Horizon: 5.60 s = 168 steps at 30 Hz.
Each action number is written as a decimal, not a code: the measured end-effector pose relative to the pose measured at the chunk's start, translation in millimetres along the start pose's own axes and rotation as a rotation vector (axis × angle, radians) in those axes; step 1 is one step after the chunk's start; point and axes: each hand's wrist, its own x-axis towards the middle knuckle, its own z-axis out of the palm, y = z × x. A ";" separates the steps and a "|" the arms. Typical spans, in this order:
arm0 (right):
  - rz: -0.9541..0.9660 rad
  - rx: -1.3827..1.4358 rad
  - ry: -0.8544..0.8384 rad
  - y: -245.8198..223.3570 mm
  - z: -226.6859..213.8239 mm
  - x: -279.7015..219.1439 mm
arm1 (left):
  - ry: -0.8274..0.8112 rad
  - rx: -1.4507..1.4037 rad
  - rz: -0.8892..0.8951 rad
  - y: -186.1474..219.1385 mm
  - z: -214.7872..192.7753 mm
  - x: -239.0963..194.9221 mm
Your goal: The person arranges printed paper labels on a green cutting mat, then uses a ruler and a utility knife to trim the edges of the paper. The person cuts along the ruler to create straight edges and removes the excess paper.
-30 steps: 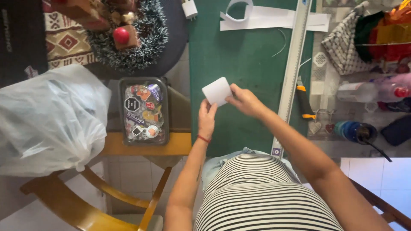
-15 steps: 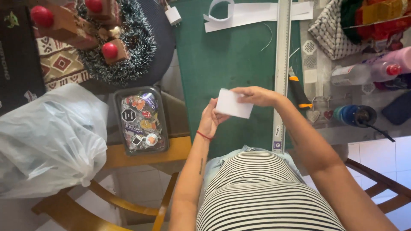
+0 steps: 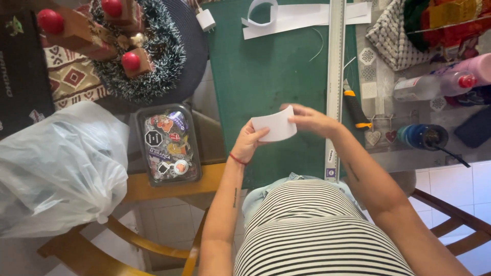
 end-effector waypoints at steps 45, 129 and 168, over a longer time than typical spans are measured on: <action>-0.122 -0.765 0.389 41.3 -5.1 -17.5 | 0.251 1.267 0.368 -87.0 -59.6 62.7; -0.437 -1.856 0.320 -101.2 -124.0 101.5 | 1.013 1.601 0.527 15.1 -12.6 179.8; -0.361 -1.890 0.080 -92.6 -12.6 140.3 | 0.127 2.088 0.707 43.2 -21.0 168.0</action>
